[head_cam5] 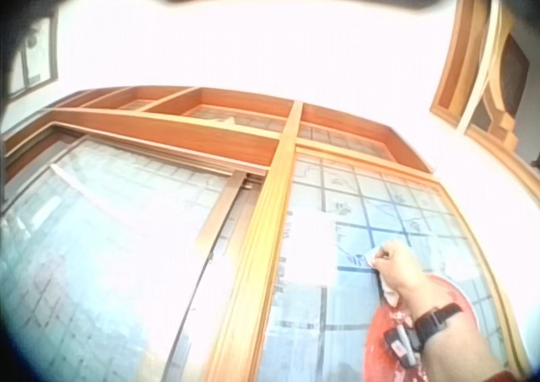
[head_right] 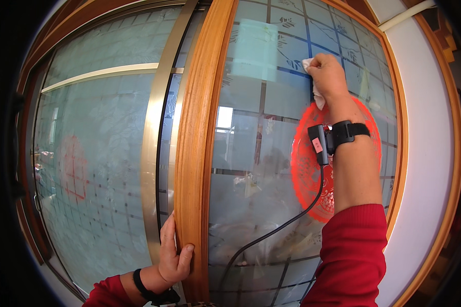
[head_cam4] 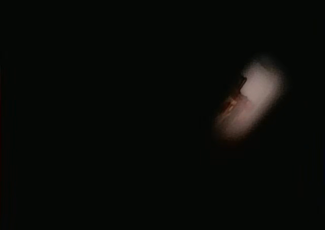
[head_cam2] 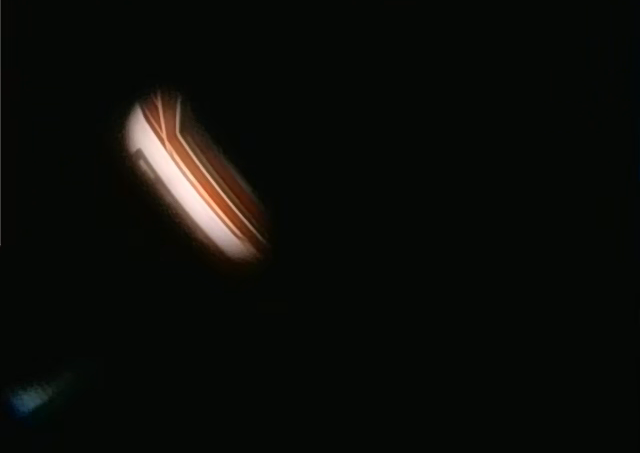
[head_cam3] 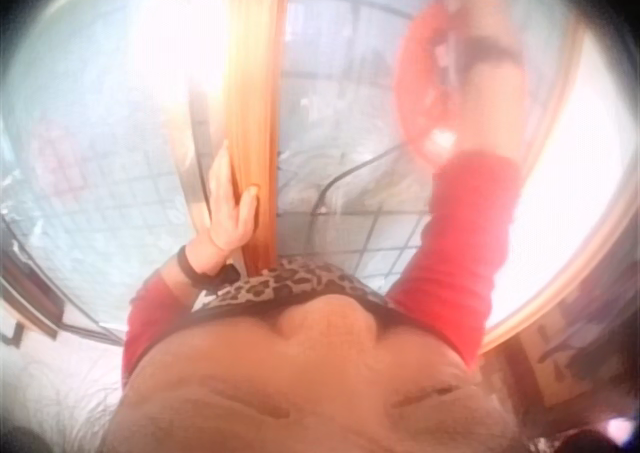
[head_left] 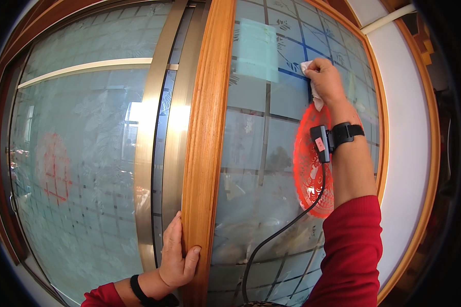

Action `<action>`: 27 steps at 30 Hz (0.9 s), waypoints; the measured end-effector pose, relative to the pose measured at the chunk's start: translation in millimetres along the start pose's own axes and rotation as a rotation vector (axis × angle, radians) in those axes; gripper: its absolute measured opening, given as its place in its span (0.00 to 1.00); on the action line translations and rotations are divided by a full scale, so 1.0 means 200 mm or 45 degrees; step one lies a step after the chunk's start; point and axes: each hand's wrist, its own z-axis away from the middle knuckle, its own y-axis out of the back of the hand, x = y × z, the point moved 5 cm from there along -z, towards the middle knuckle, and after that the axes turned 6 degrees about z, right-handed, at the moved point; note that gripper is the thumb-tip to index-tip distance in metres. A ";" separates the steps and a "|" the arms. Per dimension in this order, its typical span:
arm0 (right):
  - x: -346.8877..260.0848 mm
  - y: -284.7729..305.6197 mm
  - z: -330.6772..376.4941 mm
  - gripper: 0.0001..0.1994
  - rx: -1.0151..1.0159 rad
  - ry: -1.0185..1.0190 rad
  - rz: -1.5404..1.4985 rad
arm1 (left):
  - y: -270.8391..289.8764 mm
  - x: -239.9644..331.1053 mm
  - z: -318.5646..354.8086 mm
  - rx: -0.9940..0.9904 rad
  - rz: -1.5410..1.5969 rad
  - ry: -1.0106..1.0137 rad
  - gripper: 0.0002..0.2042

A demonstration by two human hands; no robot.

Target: The person wipes a glass door and its wooden frame with a white cloth. They clean the glass surface, the metal trim, and the wooden frame, moving methodically from top to bottom and side to side.

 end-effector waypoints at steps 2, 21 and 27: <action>-0.06 -0.02 0.00 0.07 -0.057 0.230 -0.009 | 0.00 0.00 0.00 0.012 -0.010 -0.024 0.37; -0.06 0.01 0.09 0.07 0.031 0.255 -0.019 | 0.00 0.00 -0.01 0.032 0.060 -0.047 0.37; -0.11 0.00 0.00 0.07 0.144 0.093 0.099 | 0.00 0.01 -0.01 0.020 0.050 -0.035 0.36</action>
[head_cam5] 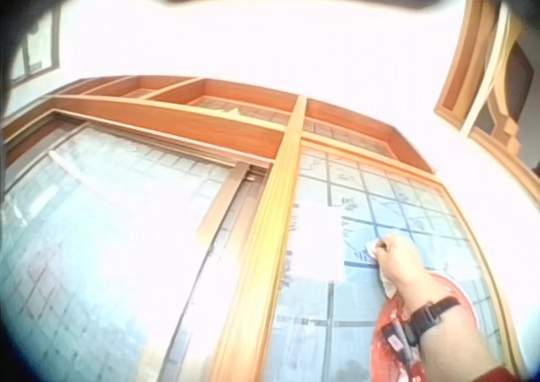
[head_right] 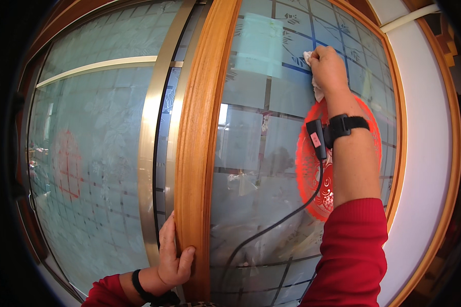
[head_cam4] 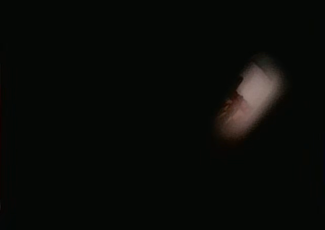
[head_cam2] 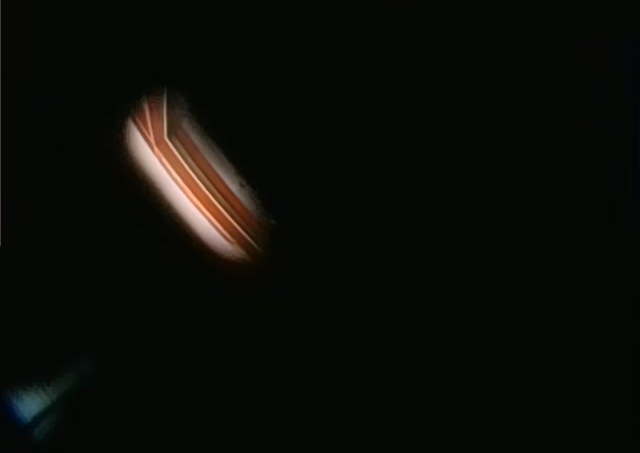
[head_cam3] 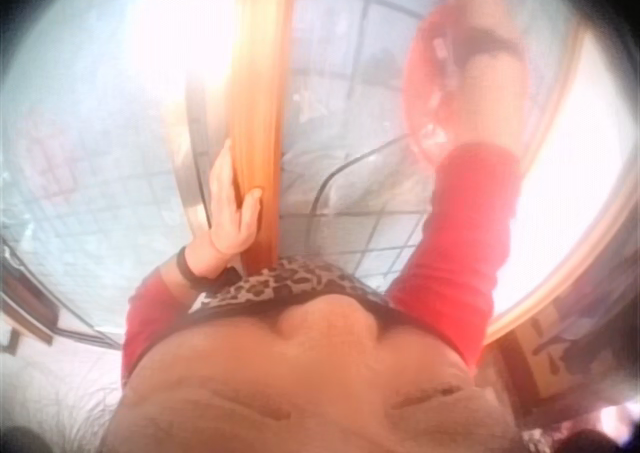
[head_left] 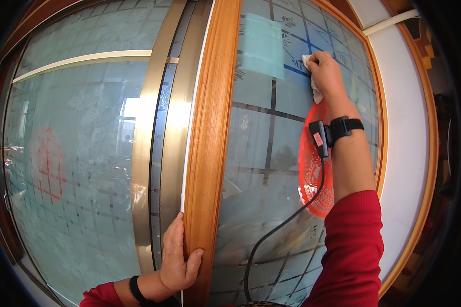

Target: The person wipes a glass door and its wooden frame with a white cloth. They clean the glass surface, the metal trim, and the wooden frame, moving methodically from top to bottom and side to side.

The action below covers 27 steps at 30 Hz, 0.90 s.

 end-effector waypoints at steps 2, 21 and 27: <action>0.01 0.00 -0.01 0.07 -0.013 -0.032 0.000 | 0.00 0.00 0.00 0.004 -0.023 -0.006 0.36; 0.19 0.08 0.06 0.09 -0.175 -0.185 0.101 | 0.01 0.01 -0.01 -0.026 -0.050 -0.032 0.37; -0.12 -0.01 -0.01 0.12 -0.232 0.034 0.033 | 0.00 0.01 -0.01 -0.022 -0.081 -0.017 0.37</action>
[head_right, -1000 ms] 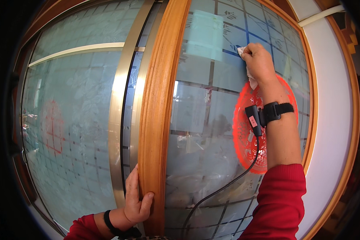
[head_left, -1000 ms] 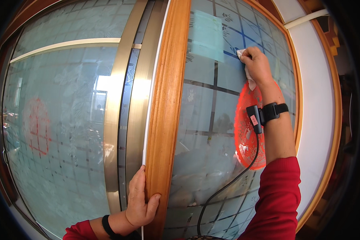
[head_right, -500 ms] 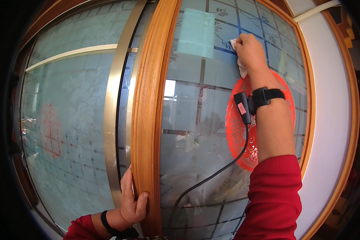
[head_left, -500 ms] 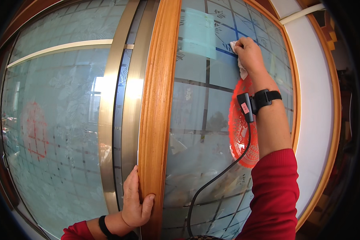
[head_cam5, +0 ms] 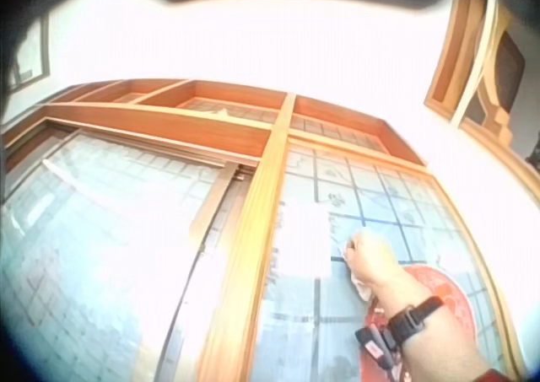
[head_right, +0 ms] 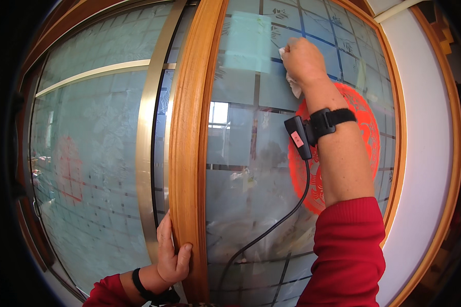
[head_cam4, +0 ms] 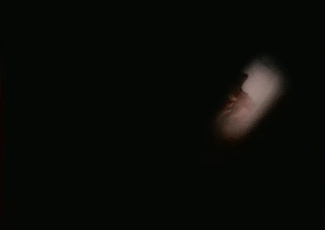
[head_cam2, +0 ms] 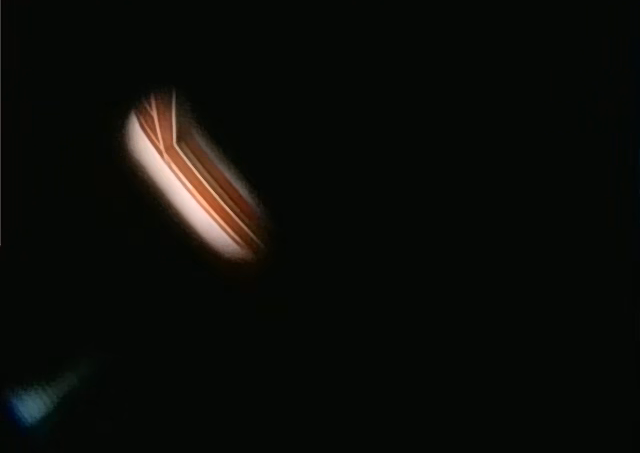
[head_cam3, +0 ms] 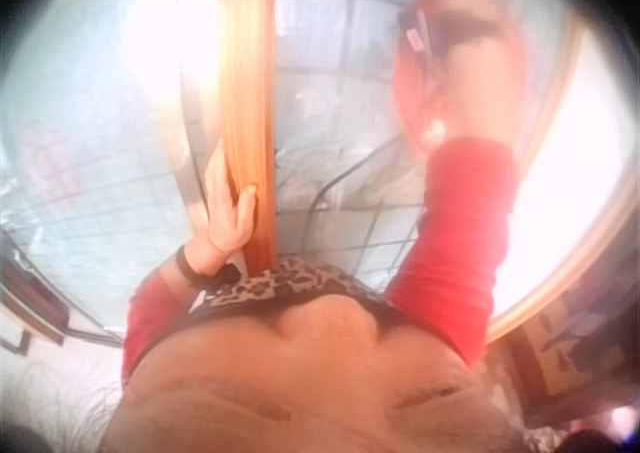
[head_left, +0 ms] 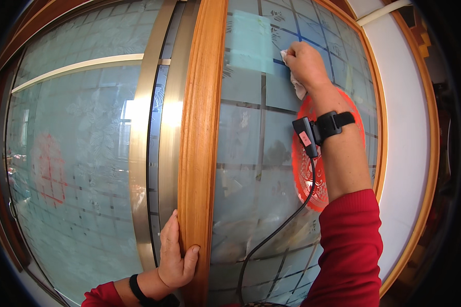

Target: The person wipes a glass door and its wooden frame with a white cloth. They clean the glass surface, the metal trim, and the wooden frame, moving methodically from top to bottom and side to side.

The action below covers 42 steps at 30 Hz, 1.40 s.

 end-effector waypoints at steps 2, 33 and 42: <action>0.01 0.02 -0.01 0.12 0.020 -0.078 0.081 | 0.00 0.00 0.00 -0.019 -0.015 0.006 0.38; 0.17 -0.03 0.06 0.08 0.223 -0.170 0.234 | 0.00 0.00 0.00 0.010 -0.016 0.040 0.37; 0.13 0.04 0.08 0.07 0.309 -0.072 0.227 | 0.00 0.00 0.01 -0.010 0.002 0.049 0.37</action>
